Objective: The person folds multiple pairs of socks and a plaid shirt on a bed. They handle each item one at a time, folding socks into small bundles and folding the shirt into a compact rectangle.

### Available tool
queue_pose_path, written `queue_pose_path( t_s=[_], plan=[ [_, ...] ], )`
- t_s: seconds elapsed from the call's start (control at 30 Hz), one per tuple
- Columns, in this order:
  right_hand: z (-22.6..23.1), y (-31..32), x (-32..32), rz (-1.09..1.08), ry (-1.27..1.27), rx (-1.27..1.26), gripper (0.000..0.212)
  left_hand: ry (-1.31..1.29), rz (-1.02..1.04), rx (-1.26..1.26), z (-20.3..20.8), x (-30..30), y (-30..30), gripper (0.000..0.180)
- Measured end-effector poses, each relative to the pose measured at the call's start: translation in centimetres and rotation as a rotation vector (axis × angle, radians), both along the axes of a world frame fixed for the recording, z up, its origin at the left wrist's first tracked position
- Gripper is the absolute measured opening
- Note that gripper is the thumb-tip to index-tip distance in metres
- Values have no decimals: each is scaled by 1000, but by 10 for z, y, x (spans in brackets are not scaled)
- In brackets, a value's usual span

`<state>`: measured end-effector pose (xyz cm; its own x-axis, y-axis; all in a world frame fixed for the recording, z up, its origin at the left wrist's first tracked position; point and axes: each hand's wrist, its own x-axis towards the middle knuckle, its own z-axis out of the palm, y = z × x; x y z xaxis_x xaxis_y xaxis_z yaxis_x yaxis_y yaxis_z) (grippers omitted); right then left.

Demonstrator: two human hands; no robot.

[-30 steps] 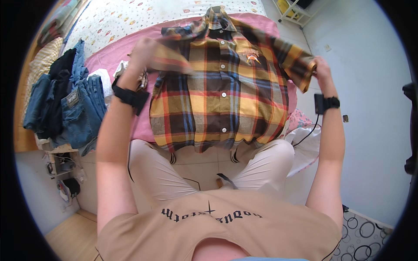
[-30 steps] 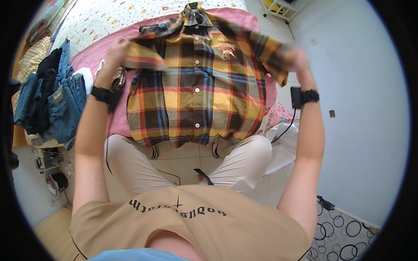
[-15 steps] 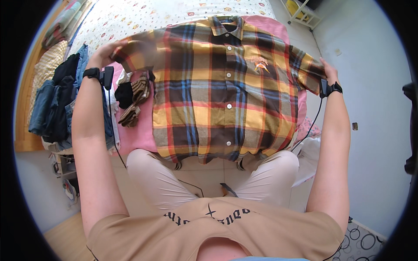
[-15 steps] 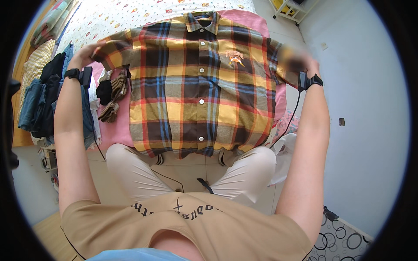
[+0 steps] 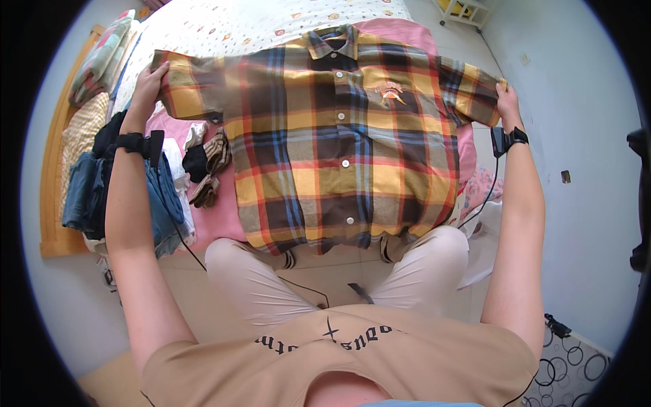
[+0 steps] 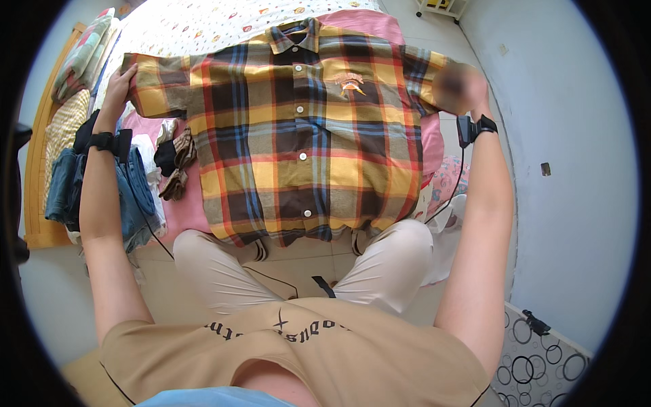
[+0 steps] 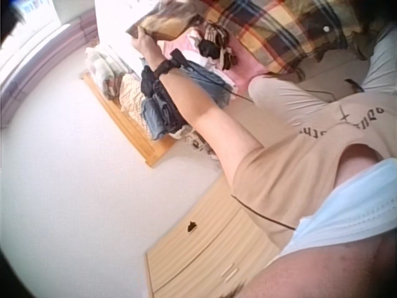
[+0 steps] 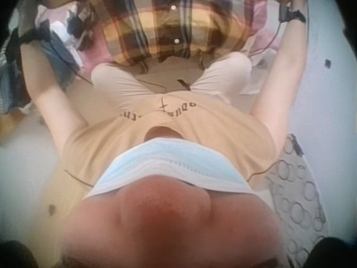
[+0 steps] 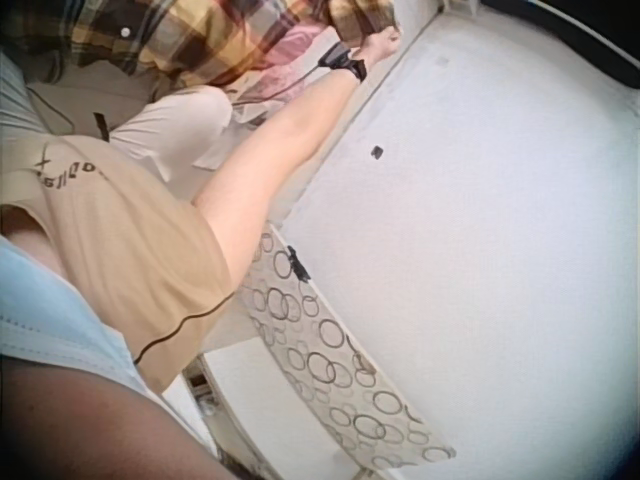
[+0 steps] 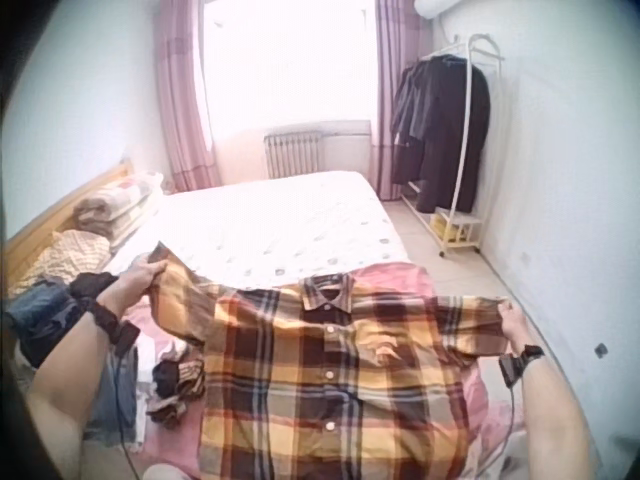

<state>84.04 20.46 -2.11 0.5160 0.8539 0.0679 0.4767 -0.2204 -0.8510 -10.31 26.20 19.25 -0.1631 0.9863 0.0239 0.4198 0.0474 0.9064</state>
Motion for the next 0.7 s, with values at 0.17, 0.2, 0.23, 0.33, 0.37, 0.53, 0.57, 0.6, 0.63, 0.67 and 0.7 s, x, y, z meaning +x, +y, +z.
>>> queue_pose_path(
  t_s=[0.17, 0.2, 0.23, 0.33, 0.37, 0.53, 0.57, 0.6, 0.63, 0.67, 0.7],
  plan=[
    [26, 14, -33, 17, 128, 138, 37, 143, -196, 37, 9, 145, 8, 39],
    [38, 16, -45, 42, 239, 140, 36, 27, -318, 22, -1, 183, 4, 40],
    [52, 19, -60, 70, 349, 144, 35, 391, -477, 158, -18, 220, -5, 38],
    [96, 17, -117, 199, 520, 211, 32, -14, -636, -138, -85, 336, -37, 52],
    [109, 15, -139, 252, 548, 241, 31, 59, -763, -230, -103, 360, -50, 70],
    [137, 16, -257, 459, 629, 354, 34, 162, -774, 123, -153, 339, -155, 74],
    [133, 20, -284, 490, 646, 314, 34, 216, -749, 179, -150, 321, -172, 69],
    [126, 24, -316, 537, 657, 293, 35, 305, -722, 176, -145, 300, -188, 68],
    [119, 30, -345, 603, 569, 271, 37, 372, -703, 248, -138, 278, -202, 66],
    [110, 34, -375, 632, 128, 397, 40, 476, -603, 176, -133, 258, -216, 66],
    [98, 32, -403, 705, 519, 88, 45, 555, -511, 175, -128, 237, -228, 66]
  ],
)
